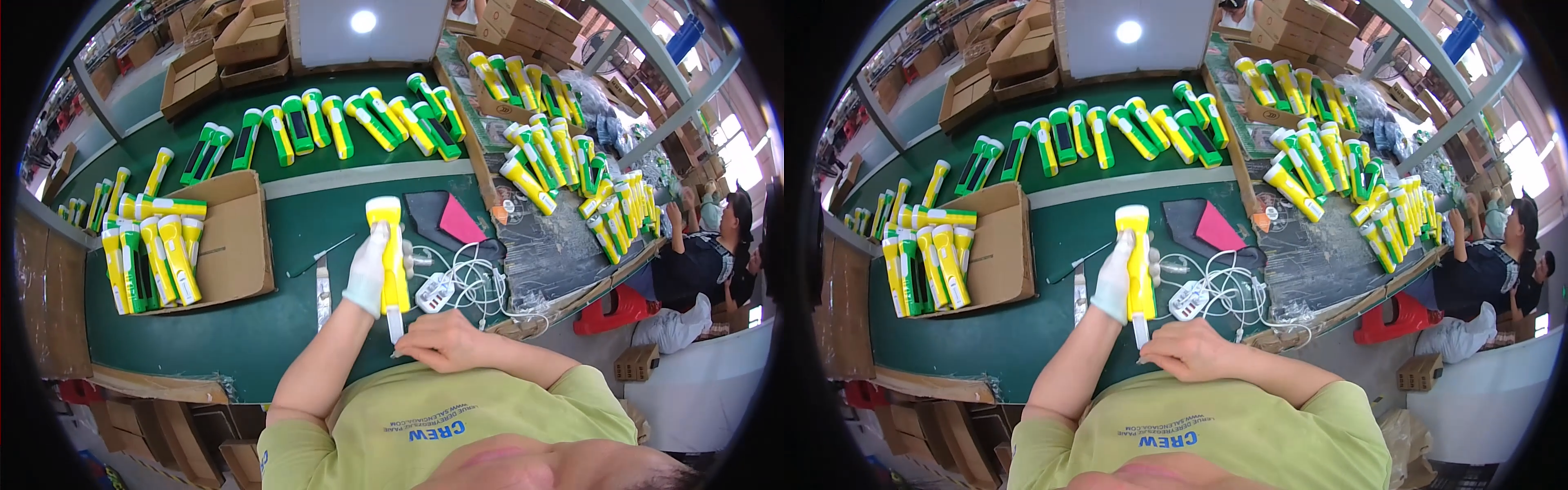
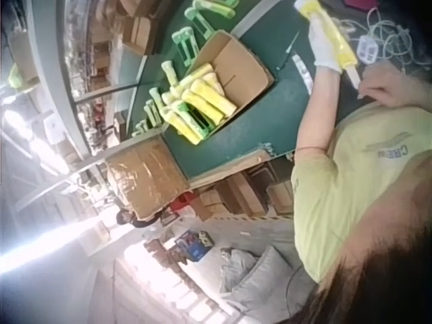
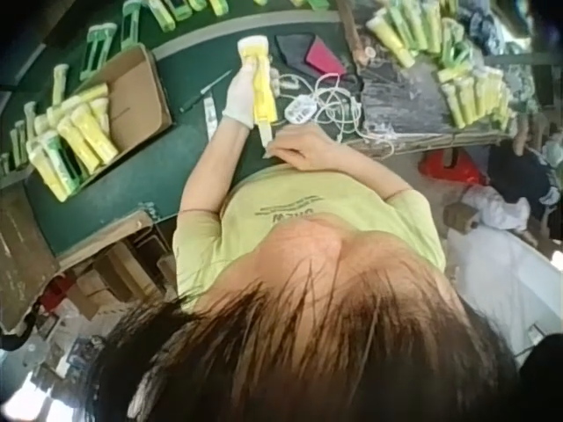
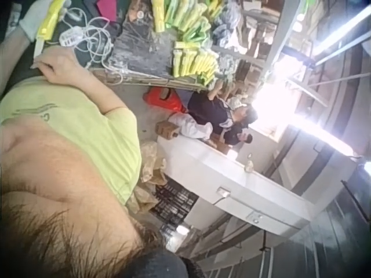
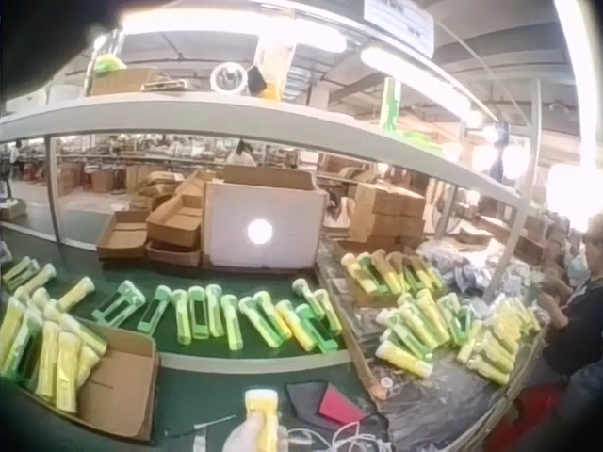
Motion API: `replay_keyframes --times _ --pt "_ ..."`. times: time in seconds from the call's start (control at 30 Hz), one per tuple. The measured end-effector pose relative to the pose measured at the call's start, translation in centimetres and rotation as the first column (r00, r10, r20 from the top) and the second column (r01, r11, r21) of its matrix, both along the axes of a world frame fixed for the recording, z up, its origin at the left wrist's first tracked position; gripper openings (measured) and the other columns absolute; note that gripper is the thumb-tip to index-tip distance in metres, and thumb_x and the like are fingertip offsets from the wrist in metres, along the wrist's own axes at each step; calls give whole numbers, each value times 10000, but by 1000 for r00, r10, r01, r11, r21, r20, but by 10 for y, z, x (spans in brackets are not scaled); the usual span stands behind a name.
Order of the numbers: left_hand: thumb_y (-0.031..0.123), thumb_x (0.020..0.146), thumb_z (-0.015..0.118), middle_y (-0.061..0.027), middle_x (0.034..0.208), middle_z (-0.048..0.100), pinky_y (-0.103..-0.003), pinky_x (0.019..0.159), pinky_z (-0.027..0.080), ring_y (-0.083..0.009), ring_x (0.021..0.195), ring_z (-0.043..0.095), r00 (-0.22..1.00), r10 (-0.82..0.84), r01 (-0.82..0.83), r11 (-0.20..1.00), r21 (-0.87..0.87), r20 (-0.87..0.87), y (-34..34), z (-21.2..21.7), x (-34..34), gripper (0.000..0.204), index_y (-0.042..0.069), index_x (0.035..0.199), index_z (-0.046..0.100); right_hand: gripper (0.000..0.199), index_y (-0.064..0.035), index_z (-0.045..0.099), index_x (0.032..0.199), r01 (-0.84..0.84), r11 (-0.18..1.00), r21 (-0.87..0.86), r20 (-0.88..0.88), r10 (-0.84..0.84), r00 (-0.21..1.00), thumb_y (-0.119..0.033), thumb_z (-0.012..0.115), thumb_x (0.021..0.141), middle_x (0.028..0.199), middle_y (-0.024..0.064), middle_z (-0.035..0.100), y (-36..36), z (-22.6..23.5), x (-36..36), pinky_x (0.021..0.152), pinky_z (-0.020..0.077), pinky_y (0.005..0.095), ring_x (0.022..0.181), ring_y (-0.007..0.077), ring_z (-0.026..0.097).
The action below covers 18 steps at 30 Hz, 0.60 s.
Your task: Checking the functionality and assembly of flashlights on a factory assembly line.
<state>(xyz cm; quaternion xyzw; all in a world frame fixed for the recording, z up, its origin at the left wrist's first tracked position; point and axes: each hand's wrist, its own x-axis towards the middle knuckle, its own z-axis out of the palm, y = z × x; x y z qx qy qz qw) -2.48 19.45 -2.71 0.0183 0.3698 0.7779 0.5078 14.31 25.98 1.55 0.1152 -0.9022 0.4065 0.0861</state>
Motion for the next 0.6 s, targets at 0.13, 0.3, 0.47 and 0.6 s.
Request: replay_keyframes --times 0.13,0.3,0.47,0.6 --pt "468 960 515 -46 796 583 -276 556 507 -134 636 587 999 28 -28 1000 0 43 9 5 -12 410 89 1117 521 71 -74 687 894 66 998 0 6 -66 998 -87 677 825 719 62 632 3 2 2 545 476 362 656 248 631" --pt "428 961 536 -50 832 594 -304 558 524 -154 660 603 993 8 -16 997 73 116 9 5 -12 349 111 1105 522 38 -75 675 867 148 988 38 -8 -148 989 -94 661 837 730 64 621 1 -4 12 557 479 380 683 256 635" --pt "316 950 579 -71 860 599 -307 555 531 -155 649 605 987 55 -42 995 92 -148 6 -5 -4 270 84 1067 505 146 -110 701 983 72 994 -76 2 -72 997 -120 684 839 788 94 633 8 -10 14 591 502 383 709 289 637" --pt "341 965 548 -73 838 594 -273 571 515 -132 643 589 955 56 -67 997 -27 -291 0 11 13 309 58 1067 480 186 -34 693 1020 60 937 -344 -67 -89 994 -14 685 835 755 103 641 6 -11 8 561 466 322 644 238 622"
